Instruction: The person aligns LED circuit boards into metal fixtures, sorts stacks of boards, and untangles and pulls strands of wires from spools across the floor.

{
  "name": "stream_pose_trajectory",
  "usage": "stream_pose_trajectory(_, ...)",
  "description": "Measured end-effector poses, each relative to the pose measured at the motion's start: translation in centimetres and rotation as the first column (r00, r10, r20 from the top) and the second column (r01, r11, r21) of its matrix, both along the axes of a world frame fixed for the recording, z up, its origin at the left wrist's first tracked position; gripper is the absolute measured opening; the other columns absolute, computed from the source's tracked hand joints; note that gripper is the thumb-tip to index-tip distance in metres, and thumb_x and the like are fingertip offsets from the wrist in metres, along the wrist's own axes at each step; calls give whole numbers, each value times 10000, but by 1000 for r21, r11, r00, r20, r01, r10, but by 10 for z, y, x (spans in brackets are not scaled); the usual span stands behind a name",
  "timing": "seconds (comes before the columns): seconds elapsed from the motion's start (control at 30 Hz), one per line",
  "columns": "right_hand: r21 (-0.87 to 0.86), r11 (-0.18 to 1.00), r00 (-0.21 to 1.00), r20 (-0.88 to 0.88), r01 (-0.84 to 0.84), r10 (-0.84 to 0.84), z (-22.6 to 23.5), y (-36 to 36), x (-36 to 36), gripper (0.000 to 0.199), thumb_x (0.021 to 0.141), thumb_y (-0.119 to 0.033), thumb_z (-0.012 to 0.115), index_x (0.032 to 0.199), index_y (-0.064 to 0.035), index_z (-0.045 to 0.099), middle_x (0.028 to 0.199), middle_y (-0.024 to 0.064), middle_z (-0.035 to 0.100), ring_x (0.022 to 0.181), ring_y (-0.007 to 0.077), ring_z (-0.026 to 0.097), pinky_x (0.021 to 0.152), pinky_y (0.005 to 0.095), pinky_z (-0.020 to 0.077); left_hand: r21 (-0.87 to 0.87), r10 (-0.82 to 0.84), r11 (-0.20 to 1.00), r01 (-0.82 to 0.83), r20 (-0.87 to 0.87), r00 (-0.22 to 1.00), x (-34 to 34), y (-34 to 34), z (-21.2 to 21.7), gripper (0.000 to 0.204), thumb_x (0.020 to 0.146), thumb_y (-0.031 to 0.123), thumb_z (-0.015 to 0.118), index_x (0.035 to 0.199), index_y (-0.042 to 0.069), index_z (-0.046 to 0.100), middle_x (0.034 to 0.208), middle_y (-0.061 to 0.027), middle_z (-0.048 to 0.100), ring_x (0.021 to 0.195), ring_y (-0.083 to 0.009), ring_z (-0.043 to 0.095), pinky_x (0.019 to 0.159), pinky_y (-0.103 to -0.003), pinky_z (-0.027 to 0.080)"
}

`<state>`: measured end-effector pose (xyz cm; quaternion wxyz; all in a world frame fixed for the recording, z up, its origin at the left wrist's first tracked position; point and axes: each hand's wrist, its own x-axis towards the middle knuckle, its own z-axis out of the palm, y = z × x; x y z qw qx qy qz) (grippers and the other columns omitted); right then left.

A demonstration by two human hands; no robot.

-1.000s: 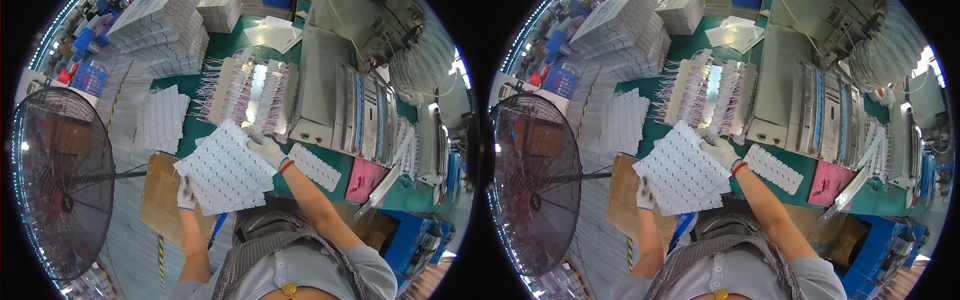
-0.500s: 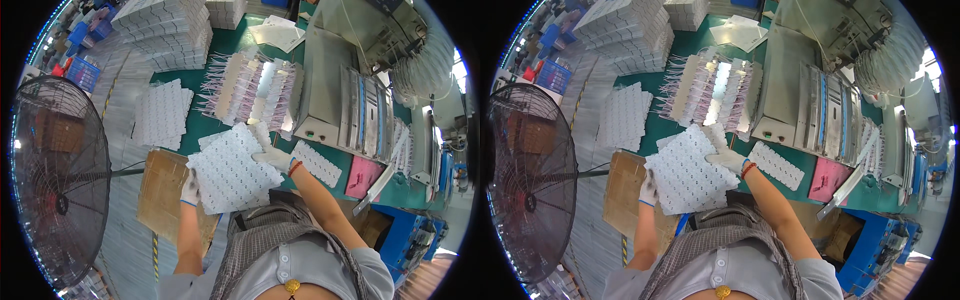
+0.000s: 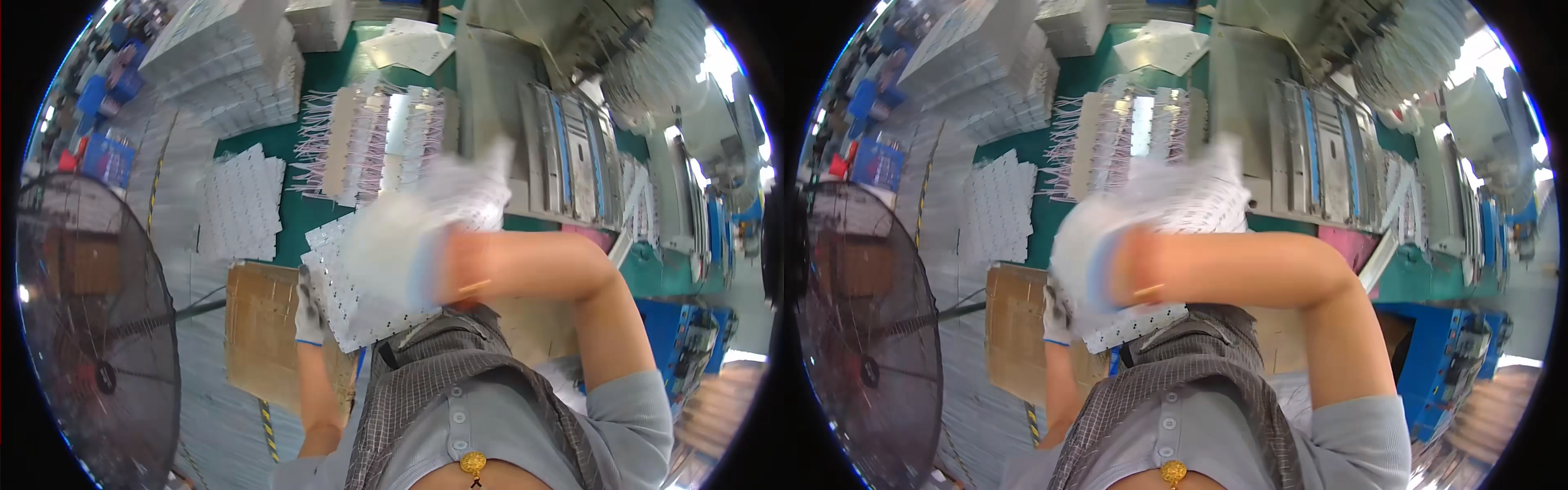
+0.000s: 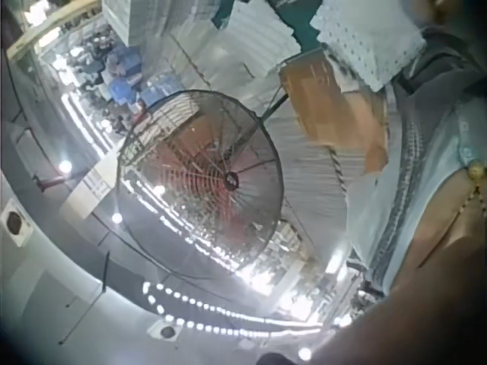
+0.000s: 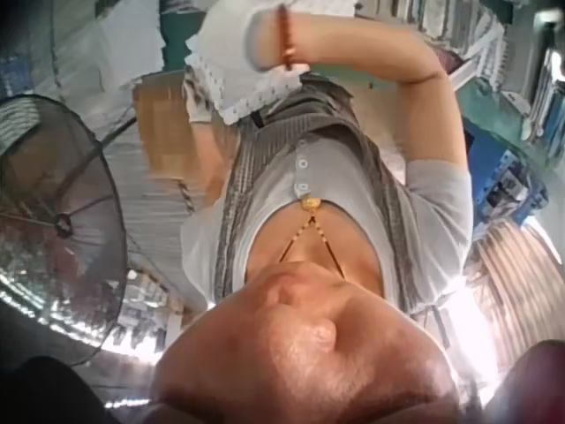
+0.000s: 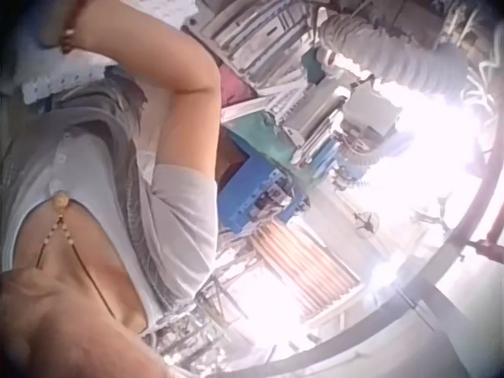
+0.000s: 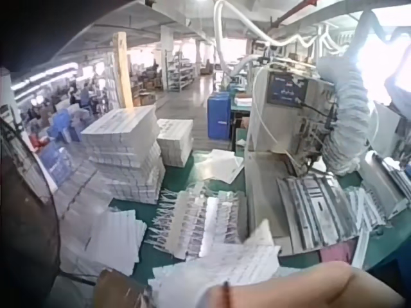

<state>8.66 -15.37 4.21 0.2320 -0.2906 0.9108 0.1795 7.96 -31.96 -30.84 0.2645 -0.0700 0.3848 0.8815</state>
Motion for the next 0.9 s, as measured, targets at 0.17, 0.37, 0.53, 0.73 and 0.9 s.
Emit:
stream_pose_trajectory(0.17,-141,940,949,2,-310,314,-152,-65,-13,197,725,-256,630,857,-117,675,838,81,649,756,229,622,661,363,485,-431,166,895,-113,88,982,-11,-4,-42,659,912,549,407,1375,83,366,1345,-89,458,1179,-239,482,991,-370,398)
stream_pose_trajectory(0.37,-554,832,976,-201,-46,-80,-221,-10,13,272,740,-184,576,986,-94,651,963,116,647,873,271,616,775,378,481,189,-229,966,179,285,931,-17,-3,-19,514,883,414,554,1256,68,483,1186,-83,560,1092,-198,538,877,-358,473)
stream_pose_trajectory(0.53,-802,415,330,-288,430,-899,-174,109,61,484,756,-285,652,1162,-43,551,1166,183,555,1037,315,571,877,401,460,-290,-128,947,140,61,990,6,13,49,504,801,134,650,1228,-53,460,1154,-118,569,1062,-210,541,919,-327,427)
stream_pose_trajectory(0.73,-701,-119,243,394,703,-887,-103,101,63,532,699,-283,760,1090,12,553,963,143,638,880,212,623,779,327,499,-121,162,974,-193,-223,961,7,-4,105,559,795,61,586,1307,-31,381,1234,-107,510,1128,-205,489,1008,-347,343)
stream_pose_trajectory(0.9,-777,-236,237,441,583,-866,-98,115,77,302,722,-84,739,992,-14,623,935,51,656,839,114,613,757,261,498,-222,43,957,-184,-521,852,-32,-2,130,436,730,-52,646,1149,2,540,1103,-85,580,1003,-190,557,857,-293,455)
